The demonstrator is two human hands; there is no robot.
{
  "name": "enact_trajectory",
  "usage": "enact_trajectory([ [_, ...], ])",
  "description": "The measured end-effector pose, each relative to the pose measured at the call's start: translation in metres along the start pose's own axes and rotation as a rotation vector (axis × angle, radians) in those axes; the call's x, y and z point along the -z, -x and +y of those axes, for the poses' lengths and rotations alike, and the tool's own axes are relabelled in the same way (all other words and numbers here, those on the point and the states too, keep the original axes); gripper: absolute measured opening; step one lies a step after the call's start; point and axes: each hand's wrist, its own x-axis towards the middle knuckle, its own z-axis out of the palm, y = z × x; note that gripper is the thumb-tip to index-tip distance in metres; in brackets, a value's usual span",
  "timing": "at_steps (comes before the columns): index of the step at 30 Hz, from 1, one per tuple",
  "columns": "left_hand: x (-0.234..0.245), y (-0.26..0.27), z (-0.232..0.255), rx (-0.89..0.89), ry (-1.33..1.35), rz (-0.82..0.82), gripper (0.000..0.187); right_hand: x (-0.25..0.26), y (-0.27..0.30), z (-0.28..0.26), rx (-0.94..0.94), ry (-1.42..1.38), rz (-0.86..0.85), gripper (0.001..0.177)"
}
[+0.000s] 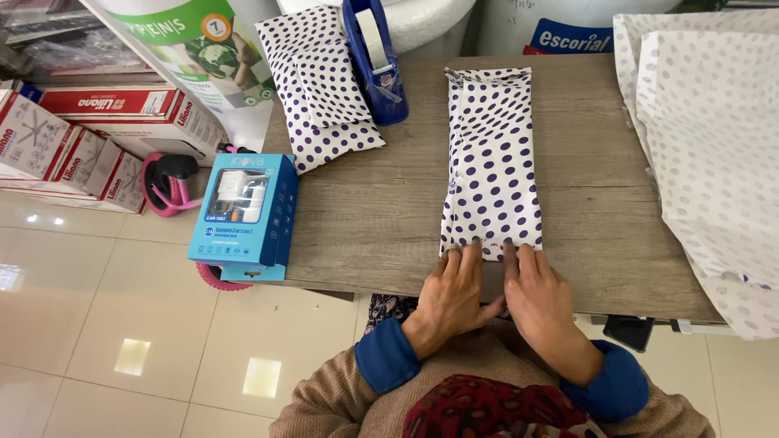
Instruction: The person wraps a small blue box in patterned paper and secures it with tape.
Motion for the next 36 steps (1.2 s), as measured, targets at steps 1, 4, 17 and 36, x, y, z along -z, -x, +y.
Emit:
enact_trajectory([
  [1,-0.003,0.002,-0.001,0.004,0.031,0.009,0.098,-0.006,0.004,0.001,0.013,0.002,0.061,0.035],
  [4,0.007,0.000,-0.007,-0.026,0.010,0.025,0.095,0.012,0.004,0.011,0.011,-0.088,0.037,0.031],
  [17,0.010,-0.011,-0.031,-0.255,0.153,-0.048,0.096,0.052,-0.293,0.068,0.224,-0.649,0.262,0.026],
  [36,0.013,-0.015,-0.042,-0.208,0.507,-0.024,0.086,-0.032,-0.451,-0.037,-1.055,-1.681,-0.455,0.061],
])
